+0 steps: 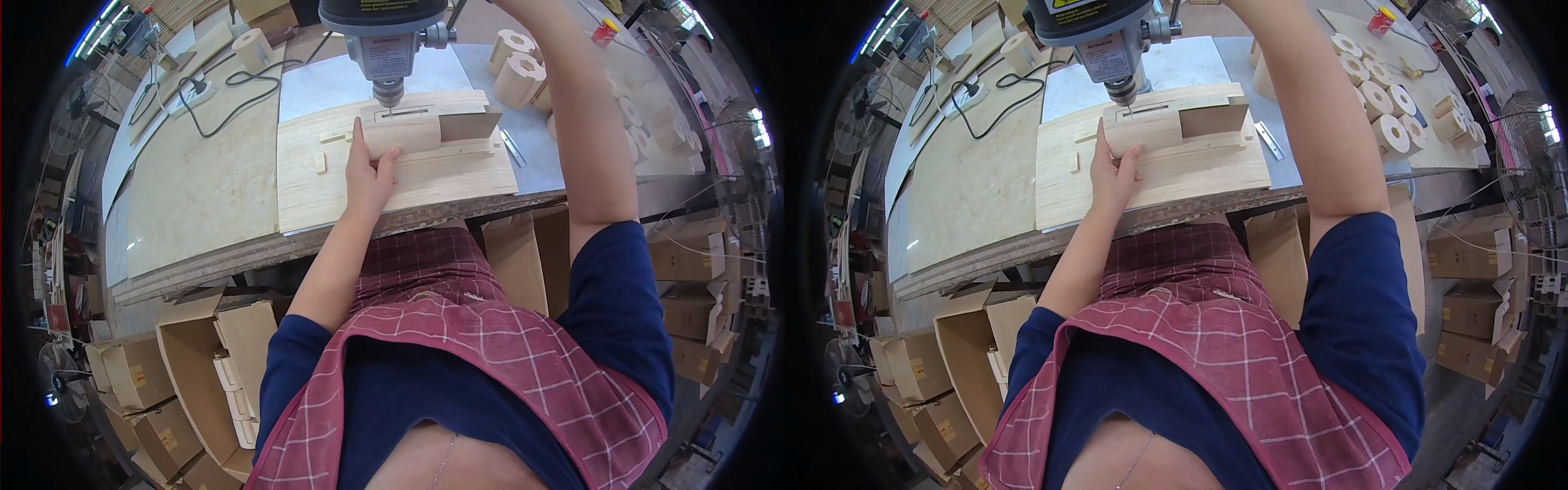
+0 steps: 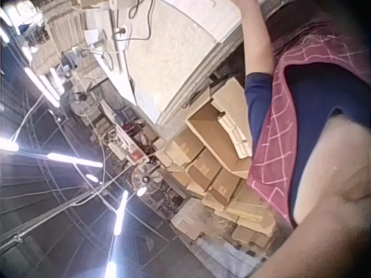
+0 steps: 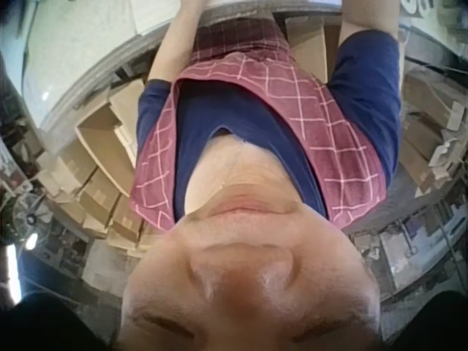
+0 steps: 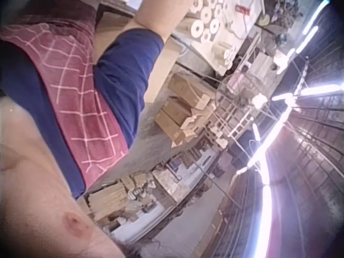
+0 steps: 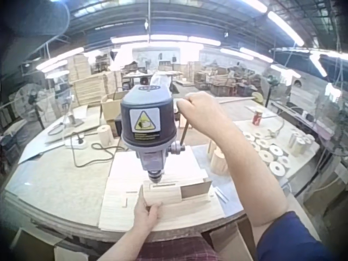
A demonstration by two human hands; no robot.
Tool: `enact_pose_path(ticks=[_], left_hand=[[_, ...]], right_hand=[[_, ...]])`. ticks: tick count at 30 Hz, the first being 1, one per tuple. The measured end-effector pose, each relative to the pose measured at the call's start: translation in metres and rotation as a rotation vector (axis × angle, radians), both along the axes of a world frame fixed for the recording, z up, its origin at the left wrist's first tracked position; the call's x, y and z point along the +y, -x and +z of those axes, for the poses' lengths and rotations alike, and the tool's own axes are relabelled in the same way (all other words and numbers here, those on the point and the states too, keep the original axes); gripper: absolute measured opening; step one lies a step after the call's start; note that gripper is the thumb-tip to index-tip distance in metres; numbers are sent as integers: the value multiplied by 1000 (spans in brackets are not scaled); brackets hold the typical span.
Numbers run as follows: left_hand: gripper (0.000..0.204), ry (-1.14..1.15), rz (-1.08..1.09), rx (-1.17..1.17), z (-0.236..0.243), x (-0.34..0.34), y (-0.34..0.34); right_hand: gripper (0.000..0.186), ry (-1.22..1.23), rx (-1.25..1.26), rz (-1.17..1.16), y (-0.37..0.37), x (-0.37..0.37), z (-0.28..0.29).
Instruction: Operating a specialized drill press to machine slots into wooden blocks and organizing the finished pieces into cardboard boxes.
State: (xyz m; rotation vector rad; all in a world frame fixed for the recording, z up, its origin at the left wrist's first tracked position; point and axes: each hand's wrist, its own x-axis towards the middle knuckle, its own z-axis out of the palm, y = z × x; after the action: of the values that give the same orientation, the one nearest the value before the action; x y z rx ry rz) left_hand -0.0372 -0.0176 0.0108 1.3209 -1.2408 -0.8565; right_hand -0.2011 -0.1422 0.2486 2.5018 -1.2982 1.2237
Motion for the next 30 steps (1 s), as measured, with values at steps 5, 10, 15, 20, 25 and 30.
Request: enact_pose_path(ticks=[5, 10, 15, 20, 25, 30], left_hand=[[76, 49, -12, 36, -8, -3, 1], [75, 140, -6, 3, -12, -6, 6], [74, 130, 33, -46, -20, -4, -1], [74, 163, 39, -51, -22, -6, 1], [75, 148, 48, -78, -20, -7, 3], [74, 156, 50, -60, -22, -8, 2]], right_hand=[[35, -15, -109, 46, 2, 24, -3], [34, -30, -130, -16, 7, 69, -11], [26, -58, -354, 166, 7, 78, -58], [21, 164, -333, 111, 7, 89, -96], [9, 232, -406, 123, 3, 96, -127], [4, 279, -442, 156, -2, 91, -159]])
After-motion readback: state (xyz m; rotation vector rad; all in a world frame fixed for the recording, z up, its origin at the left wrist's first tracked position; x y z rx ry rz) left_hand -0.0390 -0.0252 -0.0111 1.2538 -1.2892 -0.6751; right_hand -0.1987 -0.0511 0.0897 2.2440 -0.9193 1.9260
